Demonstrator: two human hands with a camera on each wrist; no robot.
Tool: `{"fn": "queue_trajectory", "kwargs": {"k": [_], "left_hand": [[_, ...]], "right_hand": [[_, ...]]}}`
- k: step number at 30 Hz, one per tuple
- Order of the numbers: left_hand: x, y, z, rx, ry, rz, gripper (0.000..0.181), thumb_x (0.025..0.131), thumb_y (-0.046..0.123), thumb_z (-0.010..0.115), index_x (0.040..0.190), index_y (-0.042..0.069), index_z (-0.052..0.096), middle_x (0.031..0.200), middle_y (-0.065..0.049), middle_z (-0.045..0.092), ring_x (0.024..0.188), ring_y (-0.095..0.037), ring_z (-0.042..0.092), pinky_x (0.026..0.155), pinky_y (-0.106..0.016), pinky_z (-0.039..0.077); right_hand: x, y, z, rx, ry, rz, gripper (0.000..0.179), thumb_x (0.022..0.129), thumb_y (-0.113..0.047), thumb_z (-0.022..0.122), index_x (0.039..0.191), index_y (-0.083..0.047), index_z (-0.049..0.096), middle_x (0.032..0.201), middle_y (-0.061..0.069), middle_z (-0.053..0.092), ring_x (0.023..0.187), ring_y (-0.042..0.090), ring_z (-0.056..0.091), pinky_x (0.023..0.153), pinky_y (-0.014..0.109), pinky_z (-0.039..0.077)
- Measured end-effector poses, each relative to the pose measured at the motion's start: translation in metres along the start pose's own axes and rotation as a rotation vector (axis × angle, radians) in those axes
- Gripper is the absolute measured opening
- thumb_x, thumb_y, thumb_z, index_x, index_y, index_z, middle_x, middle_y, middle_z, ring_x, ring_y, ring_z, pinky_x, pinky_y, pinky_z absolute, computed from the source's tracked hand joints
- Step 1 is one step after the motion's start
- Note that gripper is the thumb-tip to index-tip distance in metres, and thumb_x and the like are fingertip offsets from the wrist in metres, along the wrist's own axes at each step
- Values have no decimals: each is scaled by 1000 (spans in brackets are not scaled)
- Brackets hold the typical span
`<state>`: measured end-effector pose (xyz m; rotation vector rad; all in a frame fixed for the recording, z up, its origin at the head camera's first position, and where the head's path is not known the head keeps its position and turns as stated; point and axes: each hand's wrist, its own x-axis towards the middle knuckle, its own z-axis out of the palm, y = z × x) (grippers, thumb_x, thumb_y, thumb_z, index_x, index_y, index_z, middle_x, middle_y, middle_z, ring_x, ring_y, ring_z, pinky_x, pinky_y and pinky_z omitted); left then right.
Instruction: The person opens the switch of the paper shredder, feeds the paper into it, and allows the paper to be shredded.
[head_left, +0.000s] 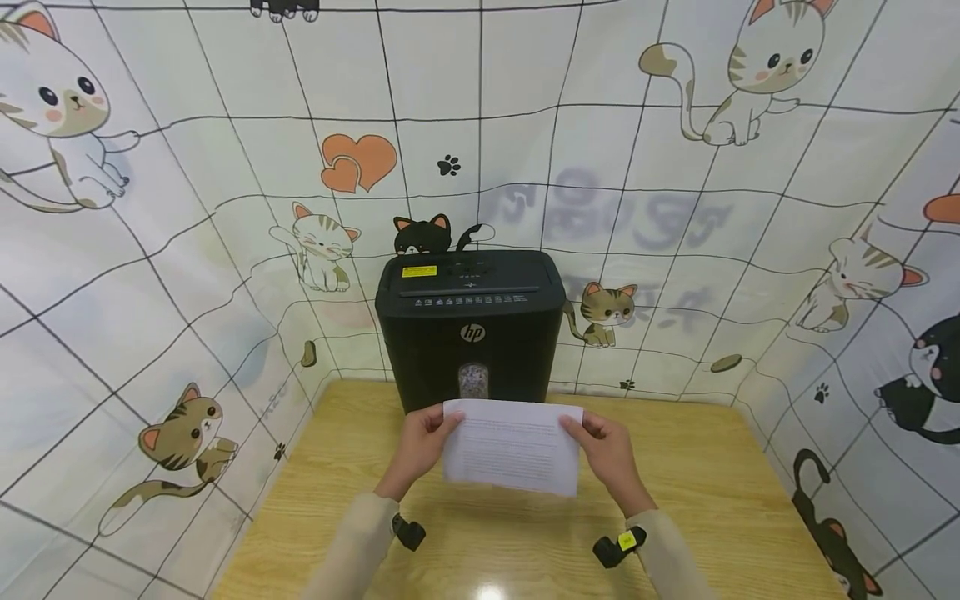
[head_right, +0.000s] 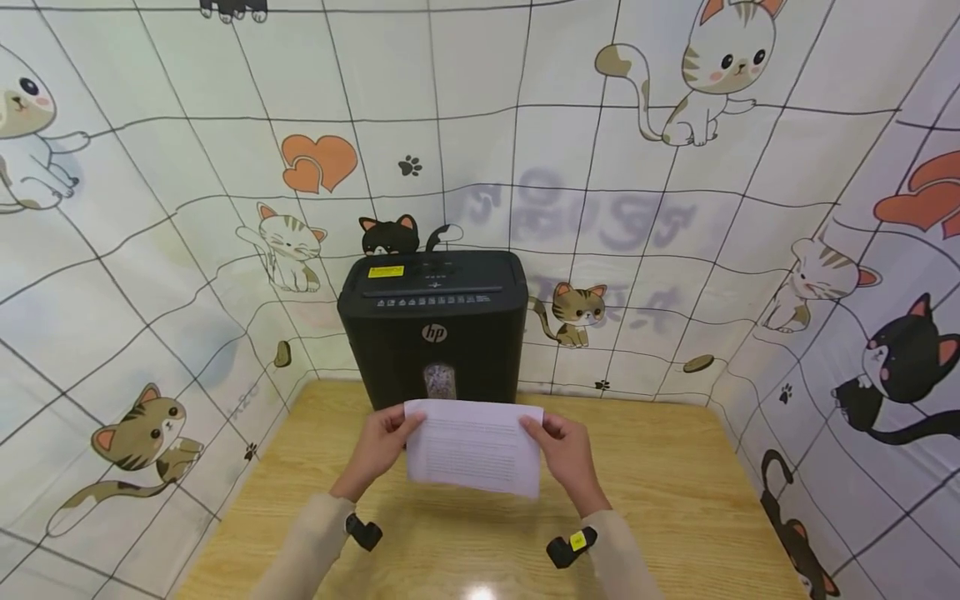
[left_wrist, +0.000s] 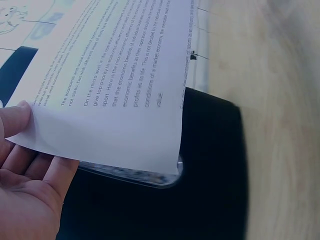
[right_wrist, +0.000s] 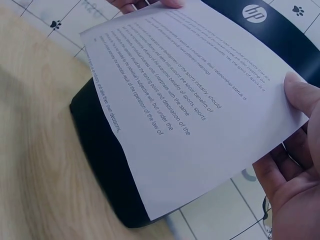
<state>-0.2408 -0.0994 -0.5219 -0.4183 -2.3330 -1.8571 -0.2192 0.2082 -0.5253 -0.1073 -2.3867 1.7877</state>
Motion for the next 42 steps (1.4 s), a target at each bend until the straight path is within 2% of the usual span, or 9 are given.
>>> {"fn": "queue_trajectory", "kwargs": {"k": [8,16,23,30,32,35,38,42], "left_hand": [[10,22,-7,-2,0,18,20,99,22,69,107,6,78,92,-16,79,71,-19,76,58,-30,59],[20,37,-14,16,22,43,20,99,23,69,107,8,78,92,-15,80,72,-19,76,60,-29,59],[31,55,-20,49,58,86,20,99,22,70,107,5,78,92,-16,79,71,-18,75,59,-28,58],[41,71,-30,70,80,134,24,98,24,70,109,4,78,96,-18,79,77,-30,76,61,-35,61],[44,74,-33,85,98,152,24,98,25,71,107,4,78,94,-17,79,74,-28,74,58,-30,57],[47,80,-38,103,125,176,23,96,26,73,104,5,79,89,-17,78,67,-22,66,52,-22,45],[51,86,-42,129,145,196,21,95,26,74,99,6,79,82,-16,75,63,-18,57,51,-22,35],[58,96,-48,163,166,215,21,96,26,74,96,5,78,76,-14,71,61,-14,54,51,-23,35]], "right_hand": [[9,-24,-5,-43,21,2,41,91,-43,77,112,-8,79,97,6,78,81,12,65,76,25,49],[19,-40,-8,-73,1,-80,39,92,-46,75,109,-10,79,96,6,78,82,15,64,78,30,45],[29,-59,-11,-46,-19,-167,37,94,-43,74,107,-9,79,95,8,78,81,16,63,75,29,45],[38,-82,-11,-41,-18,-184,38,93,-44,74,105,-9,79,93,7,78,78,14,63,70,27,45],[41,-88,-11,-39,-14,-197,39,93,-45,74,104,-8,79,92,8,78,77,14,63,66,25,45],[46,-97,-11,-36,-9,-212,40,93,-46,74,105,-8,79,92,8,78,76,15,62,61,25,41],[49,-106,-12,-38,-12,-221,40,93,-46,74,107,-9,79,93,7,78,77,13,64,65,25,47],[54,-119,-12,-26,-17,-238,39,92,-46,75,108,-10,78,93,5,79,80,11,69,76,26,52]]}}
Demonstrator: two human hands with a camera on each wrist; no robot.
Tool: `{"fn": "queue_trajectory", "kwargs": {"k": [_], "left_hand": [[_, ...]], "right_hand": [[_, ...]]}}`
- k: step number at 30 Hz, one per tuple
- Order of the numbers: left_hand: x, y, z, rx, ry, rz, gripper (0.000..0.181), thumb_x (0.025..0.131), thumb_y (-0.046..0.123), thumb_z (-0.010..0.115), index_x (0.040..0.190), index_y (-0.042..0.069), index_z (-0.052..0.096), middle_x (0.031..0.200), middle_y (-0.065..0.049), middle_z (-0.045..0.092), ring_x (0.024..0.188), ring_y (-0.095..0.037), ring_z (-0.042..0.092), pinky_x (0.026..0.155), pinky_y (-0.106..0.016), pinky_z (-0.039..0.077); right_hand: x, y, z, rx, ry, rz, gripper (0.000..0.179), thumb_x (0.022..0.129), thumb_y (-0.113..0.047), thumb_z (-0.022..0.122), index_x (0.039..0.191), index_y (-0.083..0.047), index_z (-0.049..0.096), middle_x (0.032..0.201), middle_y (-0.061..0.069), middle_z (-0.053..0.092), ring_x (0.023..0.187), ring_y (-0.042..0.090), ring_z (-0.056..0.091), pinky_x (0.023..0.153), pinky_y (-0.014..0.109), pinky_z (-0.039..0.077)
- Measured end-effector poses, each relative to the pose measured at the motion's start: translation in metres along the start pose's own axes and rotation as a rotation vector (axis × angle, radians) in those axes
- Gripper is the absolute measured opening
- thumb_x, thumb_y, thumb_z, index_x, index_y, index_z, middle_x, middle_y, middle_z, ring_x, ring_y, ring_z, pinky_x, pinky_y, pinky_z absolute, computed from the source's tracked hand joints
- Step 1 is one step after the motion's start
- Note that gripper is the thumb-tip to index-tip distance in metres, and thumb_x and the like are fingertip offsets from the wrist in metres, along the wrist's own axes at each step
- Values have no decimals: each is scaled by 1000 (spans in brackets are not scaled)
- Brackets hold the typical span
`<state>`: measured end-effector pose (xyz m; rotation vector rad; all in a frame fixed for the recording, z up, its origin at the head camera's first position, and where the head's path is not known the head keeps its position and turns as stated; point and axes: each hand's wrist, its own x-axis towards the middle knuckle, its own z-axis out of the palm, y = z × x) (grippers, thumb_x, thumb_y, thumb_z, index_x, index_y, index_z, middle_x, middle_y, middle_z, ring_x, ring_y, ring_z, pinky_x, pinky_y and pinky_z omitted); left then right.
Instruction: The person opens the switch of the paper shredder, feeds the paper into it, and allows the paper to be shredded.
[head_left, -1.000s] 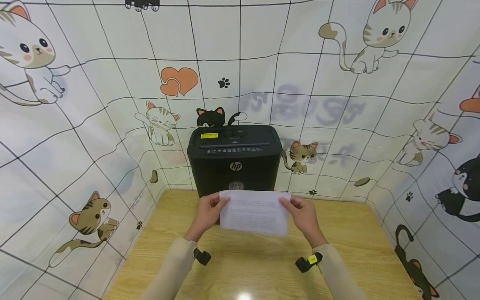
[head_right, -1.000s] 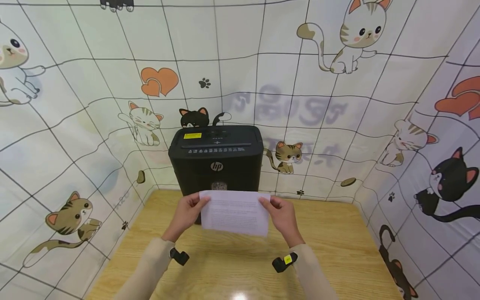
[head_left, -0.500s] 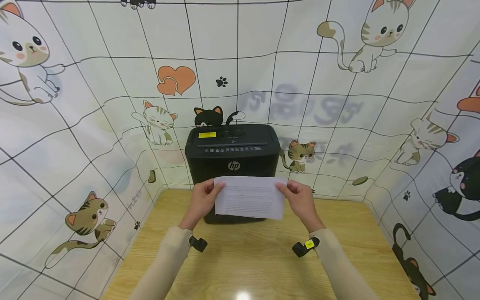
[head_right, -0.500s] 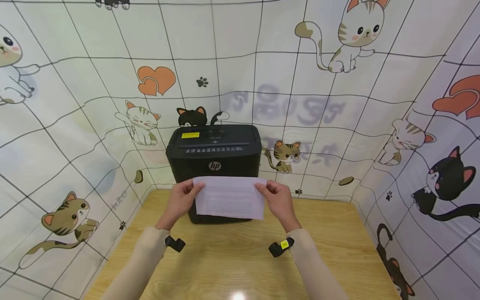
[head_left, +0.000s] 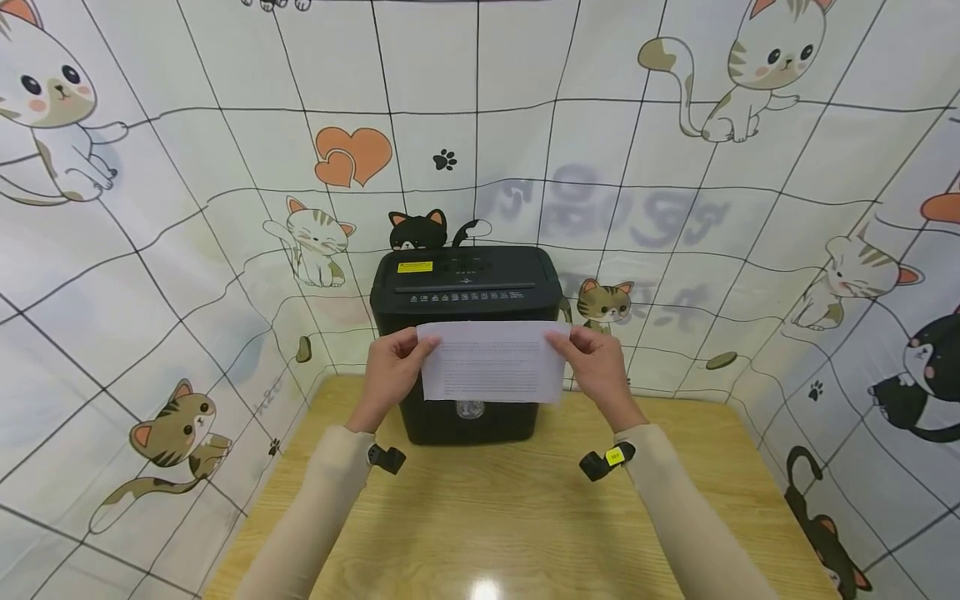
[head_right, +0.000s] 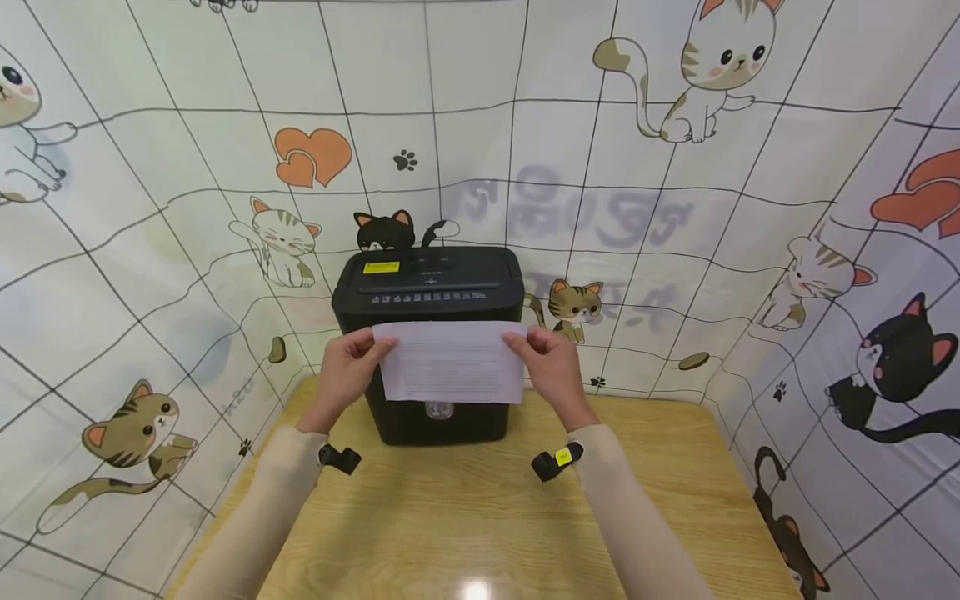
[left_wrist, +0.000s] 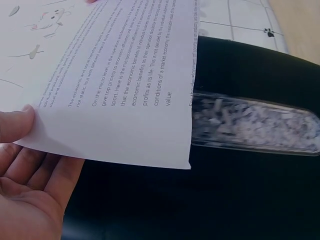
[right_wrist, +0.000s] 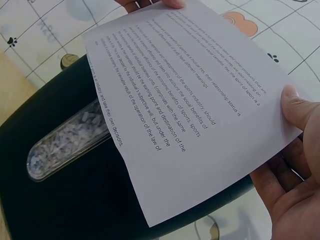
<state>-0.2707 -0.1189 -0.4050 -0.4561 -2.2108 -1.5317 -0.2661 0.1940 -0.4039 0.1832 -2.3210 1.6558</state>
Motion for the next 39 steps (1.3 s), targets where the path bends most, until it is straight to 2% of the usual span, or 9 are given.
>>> {"fn": "queue_trajectory", "kwargs": {"k": [5,10,13,19,21,25,28,34,39], "left_hand": [[13,12,-8,12,19,-2,22,96,25,74,98,4,78,75,-15,70,60,-14,53,50,-24,32],[25,24,-15,-2,18,-11,21,97,24,73,104,4,79,86,-17,76,66,-22,58,52,-25,36],[32,31,-19,2,19,0,20,97,23,73,103,4,79,88,-17,77,67,-23,60,53,-24,37],[49,44,-28,41,38,35,23,97,25,73,99,2,79,87,-18,77,68,-16,57,53,-24,34],[55,47,-31,50,49,49,24,97,25,73,100,2,79,87,-18,77,67,-14,56,54,-23,35],[66,54,-37,52,64,76,25,97,26,73,100,3,79,85,-19,76,64,-13,54,54,-23,32],[74,58,-42,44,67,72,26,97,27,72,106,3,79,89,-20,77,66,-13,56,57,-24,34],[87,68,-50,46,90,34,28,97,28,73,112,6,79,99,-17,78,77,-9,64,65,-24,42],[100,73,-58,13,104,45,28,96,27,74,113,6,79,99,-14,79,82,-7,68,70,-23,47]], "right_hand": [[12,-17,-2,17,5,-50,39,93,-43,75,107,-7,78,92,5,79,81,10,67,76,24,49],[22,-33,-3,27,-5,-80,36,93,-42,75,108,-9,79,95,8,79,84,10,69,77,24,50],[26,-40,-4,37,-8,-90,36,94,-42,74,109,-9,79,94,3,79,86,10,68,79,27,51],[38,-56,-8,14,10,-99,39,93,-47,73,108,-12,78,80,-8,71,66,12,47,57,28,32],[43,-63,-8,11,10,-111,39,93,-48,73,107,-12,78,79,-8,71,63,12,48,54,27,31],[52,-76,-9,6,11,-133,40,92,-49,73,105,-12,79,86,-6,77,70,13,61,56,26,37],[59,-86,-9,15,4,-139,40,91,-50,74,107,-13,79,92,-3,78,81,15,69,67,26,44],[74,-104,-8,25,-6,-148,39,91,-47,75,107,-12,79,96,0,79,86,15,68,80,30,43],[87,-117,-6,13,-6,-160,39,90,-48,75,107,-13,79,95,-1,79,90,13,66,87,30,40]]}}
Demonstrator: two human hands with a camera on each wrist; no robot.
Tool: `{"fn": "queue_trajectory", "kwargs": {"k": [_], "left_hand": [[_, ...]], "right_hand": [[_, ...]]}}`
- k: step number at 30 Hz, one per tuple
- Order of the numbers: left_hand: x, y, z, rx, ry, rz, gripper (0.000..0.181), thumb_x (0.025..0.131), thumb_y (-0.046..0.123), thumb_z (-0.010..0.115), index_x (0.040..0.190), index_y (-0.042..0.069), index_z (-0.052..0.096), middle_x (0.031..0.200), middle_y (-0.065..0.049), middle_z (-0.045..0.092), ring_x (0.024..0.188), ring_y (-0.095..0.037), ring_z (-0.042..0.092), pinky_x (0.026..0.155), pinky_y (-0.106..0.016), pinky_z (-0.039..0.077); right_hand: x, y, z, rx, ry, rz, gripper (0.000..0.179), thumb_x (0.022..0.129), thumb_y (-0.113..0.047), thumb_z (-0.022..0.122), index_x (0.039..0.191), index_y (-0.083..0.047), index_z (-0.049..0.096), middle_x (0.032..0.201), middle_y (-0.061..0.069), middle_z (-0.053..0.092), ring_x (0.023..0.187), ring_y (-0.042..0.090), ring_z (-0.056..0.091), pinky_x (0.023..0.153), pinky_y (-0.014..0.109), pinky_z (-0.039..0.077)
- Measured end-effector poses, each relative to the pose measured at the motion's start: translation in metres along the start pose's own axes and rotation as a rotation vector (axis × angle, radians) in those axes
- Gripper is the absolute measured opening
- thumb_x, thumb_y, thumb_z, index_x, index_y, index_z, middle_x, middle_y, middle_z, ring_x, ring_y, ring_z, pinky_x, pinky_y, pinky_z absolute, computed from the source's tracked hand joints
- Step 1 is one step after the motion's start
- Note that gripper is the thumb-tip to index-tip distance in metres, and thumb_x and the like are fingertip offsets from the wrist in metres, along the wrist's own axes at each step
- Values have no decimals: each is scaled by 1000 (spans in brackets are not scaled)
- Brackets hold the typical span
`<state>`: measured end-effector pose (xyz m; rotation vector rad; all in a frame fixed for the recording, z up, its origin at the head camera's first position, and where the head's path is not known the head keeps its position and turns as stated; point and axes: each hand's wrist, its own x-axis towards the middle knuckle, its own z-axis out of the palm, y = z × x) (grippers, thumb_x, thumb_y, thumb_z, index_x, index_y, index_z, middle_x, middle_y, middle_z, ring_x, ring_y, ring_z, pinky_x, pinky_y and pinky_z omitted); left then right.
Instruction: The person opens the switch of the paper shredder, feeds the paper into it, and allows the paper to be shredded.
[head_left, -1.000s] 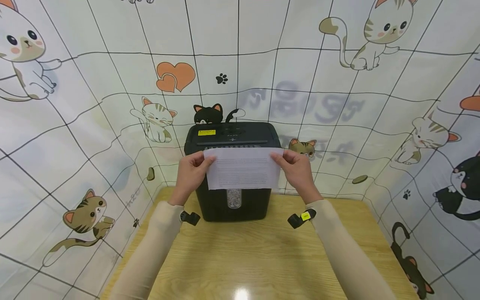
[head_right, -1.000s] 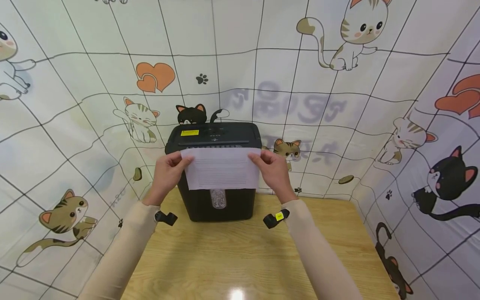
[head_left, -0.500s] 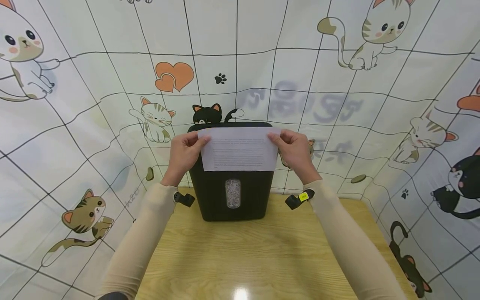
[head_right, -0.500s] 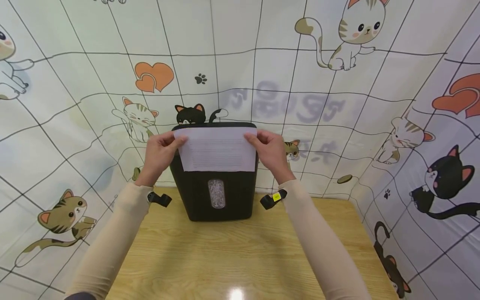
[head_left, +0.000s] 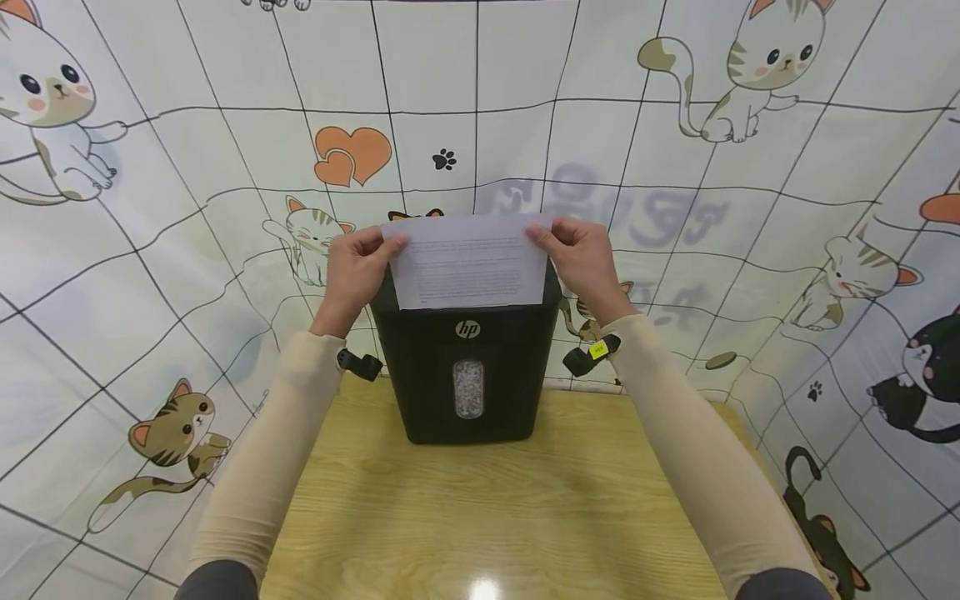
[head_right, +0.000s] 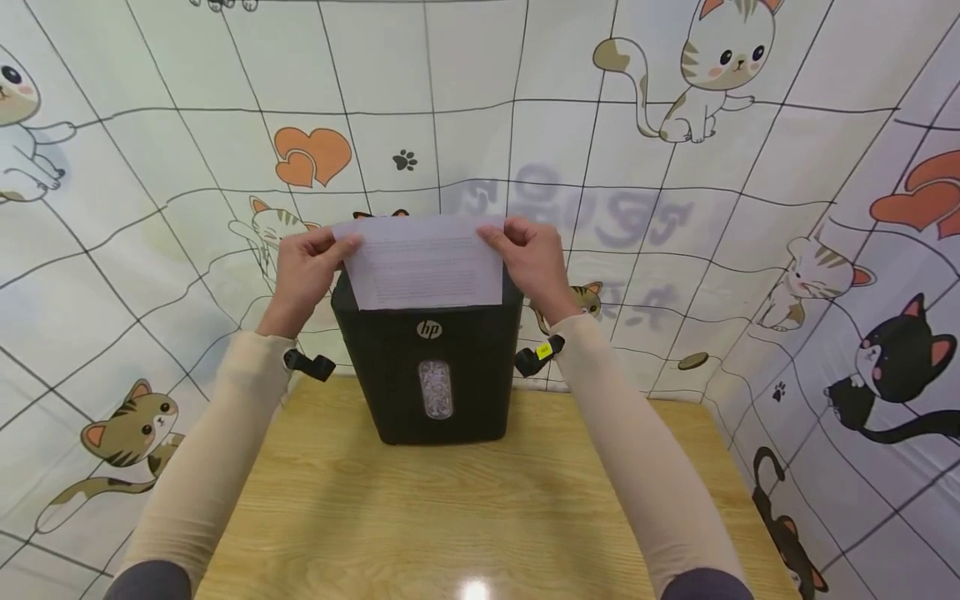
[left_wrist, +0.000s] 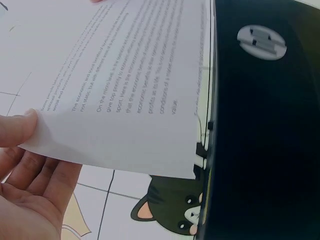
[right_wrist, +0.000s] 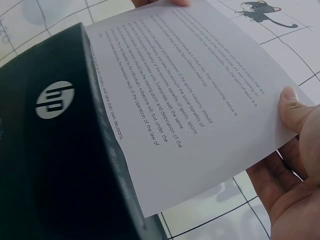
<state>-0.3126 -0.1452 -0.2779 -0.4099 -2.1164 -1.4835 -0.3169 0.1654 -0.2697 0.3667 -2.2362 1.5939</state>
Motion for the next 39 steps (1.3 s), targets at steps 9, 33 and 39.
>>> {"fn": "queue_trajectory", "kwargs": {"k": [9,33,39], "left_hand": [[22,-6,-8,-16,9,-22,30,96,30,73,115,7,79,97,-6,80,81,-5,69,73,-22,48],[37,-41,5,46,-62,-109,35,96,35,73,120,9,77,110,-14,78,84,-9,68,73,-22,48],[35,-44,7,75,-57,-121,33,96,34,74,114,7,79,99,-8,79,80,-10,61,69,-24,43]], "right_hand": [[22,-4,9,79,-38,-23,33,91,-43,75,108,-15,79,102,0,79,96,15,72,97,33,52],[42,37,20,-34,-28,-34,39,91,-50,72,98,-12,79,97,4,79,83,14,68,70,27,43],[40,43,21,-50,-42,-45,37,93,-47,72,98,-11,79,99,8,79,87,15,69,74,28,42]]}}
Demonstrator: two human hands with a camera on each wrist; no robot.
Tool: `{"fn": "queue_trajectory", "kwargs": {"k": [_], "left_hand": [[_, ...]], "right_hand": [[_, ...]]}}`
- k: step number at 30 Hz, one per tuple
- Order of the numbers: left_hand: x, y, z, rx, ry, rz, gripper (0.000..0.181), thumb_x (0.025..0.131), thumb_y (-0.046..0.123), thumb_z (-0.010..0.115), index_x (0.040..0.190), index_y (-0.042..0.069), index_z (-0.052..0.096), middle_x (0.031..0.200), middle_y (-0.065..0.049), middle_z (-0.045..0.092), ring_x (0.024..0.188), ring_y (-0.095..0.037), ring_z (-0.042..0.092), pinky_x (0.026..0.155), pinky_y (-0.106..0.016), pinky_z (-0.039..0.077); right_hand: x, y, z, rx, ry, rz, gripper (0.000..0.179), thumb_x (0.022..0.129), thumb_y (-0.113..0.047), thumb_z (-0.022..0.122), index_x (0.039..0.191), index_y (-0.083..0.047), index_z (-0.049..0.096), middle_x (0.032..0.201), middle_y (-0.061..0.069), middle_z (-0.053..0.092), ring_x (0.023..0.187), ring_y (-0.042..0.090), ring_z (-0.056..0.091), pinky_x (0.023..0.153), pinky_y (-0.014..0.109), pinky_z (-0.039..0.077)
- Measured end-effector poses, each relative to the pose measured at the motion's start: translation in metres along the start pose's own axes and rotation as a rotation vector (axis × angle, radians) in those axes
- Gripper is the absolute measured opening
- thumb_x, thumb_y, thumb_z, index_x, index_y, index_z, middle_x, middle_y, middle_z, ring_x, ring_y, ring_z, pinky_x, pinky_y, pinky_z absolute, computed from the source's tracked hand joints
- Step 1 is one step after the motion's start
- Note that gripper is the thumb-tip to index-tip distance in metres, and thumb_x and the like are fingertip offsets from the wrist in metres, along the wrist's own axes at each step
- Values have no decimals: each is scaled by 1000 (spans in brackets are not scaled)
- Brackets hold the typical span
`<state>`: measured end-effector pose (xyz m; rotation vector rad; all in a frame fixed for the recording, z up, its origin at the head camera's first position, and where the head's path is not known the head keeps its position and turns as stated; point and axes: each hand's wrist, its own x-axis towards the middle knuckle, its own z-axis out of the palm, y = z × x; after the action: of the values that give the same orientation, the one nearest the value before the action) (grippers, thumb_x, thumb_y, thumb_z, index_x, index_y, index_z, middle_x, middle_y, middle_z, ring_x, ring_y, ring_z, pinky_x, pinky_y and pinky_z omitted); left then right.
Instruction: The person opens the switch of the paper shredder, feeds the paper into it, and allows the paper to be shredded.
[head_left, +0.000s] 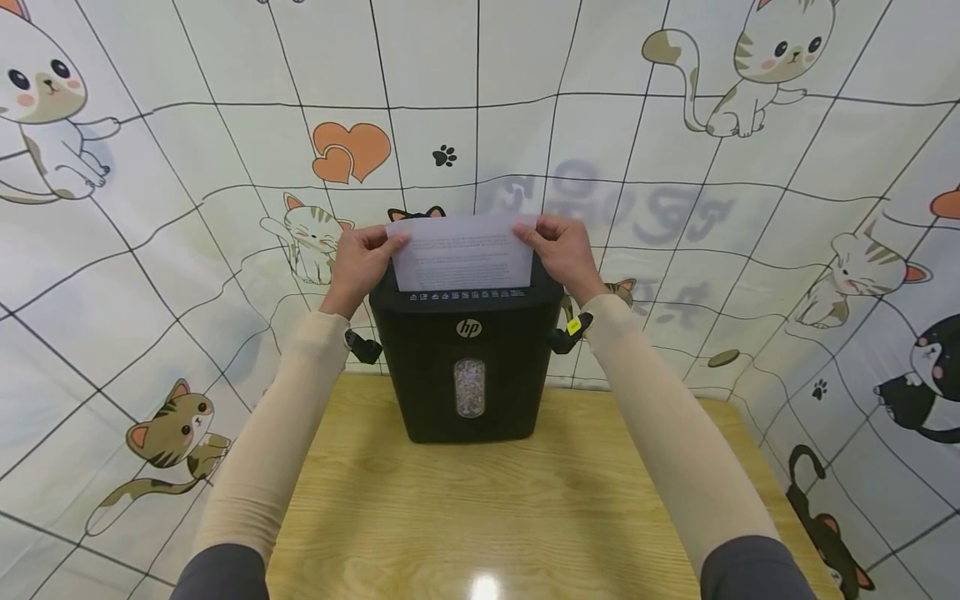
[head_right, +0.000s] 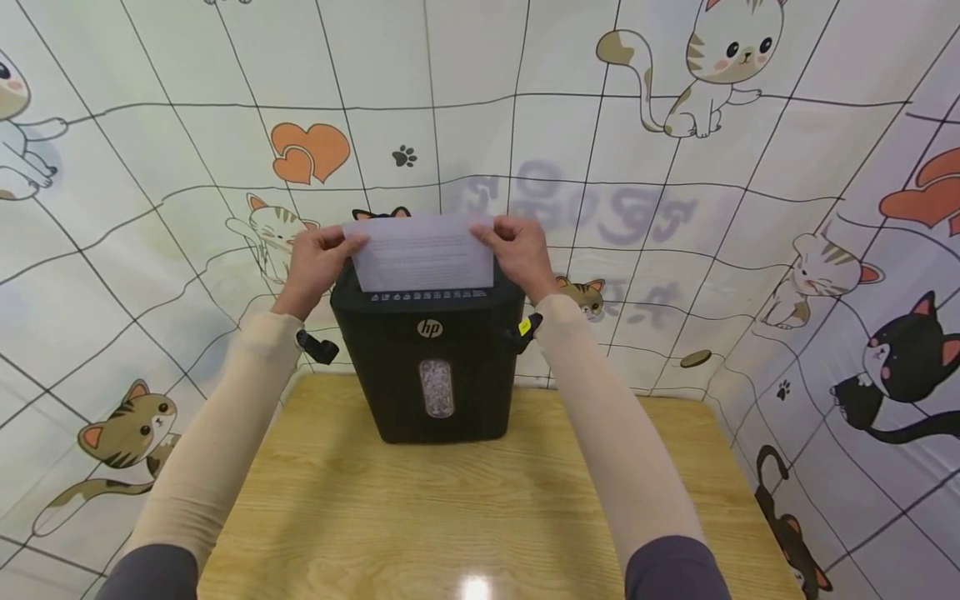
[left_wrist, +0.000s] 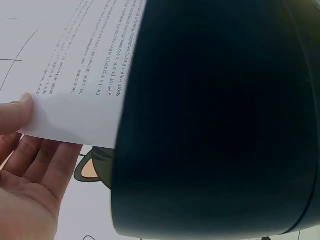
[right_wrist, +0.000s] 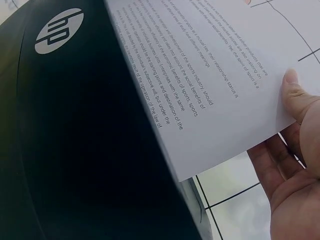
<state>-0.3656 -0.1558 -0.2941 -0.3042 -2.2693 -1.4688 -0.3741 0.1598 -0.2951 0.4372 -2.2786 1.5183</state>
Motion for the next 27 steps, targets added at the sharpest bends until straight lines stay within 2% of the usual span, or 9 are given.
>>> {"fn": "queue_trajectory", "kwargs": {"k": [5,14,18,23,27], "left_hand": [[-1,-6,2,7,2,10,30,95,32,75,107,5,80,87,0,75,76,-12,55,67,-25,40],[-6,-13,4,-26,-19,-8,30,95,31,75,111,6,79,94,-7,78,80,-13,58,71,-26,43],[-6,-14,5,-32,-15,14,30,95,32,75,106,5,80,87,-4,75,78,-14,54,69,-27,40],[-6,-15,5,-39,-21,9,30,95,34,75,97,4,78,76,1,64,74,-15,49,65,-28,37],[-7,-16,6,-27,-27,0,31,95,35,75,100,5,79,76,2,65,74,-14,50,65,-28,38]], "right_hand": [[-2,6,2,-33,-11,-7,38,94,-47,71,94,-9,78,99,10,79,87,17,68,75,29,39],[-6,9,3,-37,-34,43,41,93,-49,70,99,-9,78,104,10,78,94,19,68,82,30,43],[-6,10,2,-33,-32,32,40,93,-49,70,101,-10,79,105,11,78,95,20,70,82,30,45],[-6,11,2,-30,-29,46,40,92,-49,71,106,-13,80,106,10,78,96,19,72,85,30,48],[-8,13,1,-43,-35,57,39,93,-49,71,107,-13,80,107,10,79,97,20,71,89,34,50]]}}
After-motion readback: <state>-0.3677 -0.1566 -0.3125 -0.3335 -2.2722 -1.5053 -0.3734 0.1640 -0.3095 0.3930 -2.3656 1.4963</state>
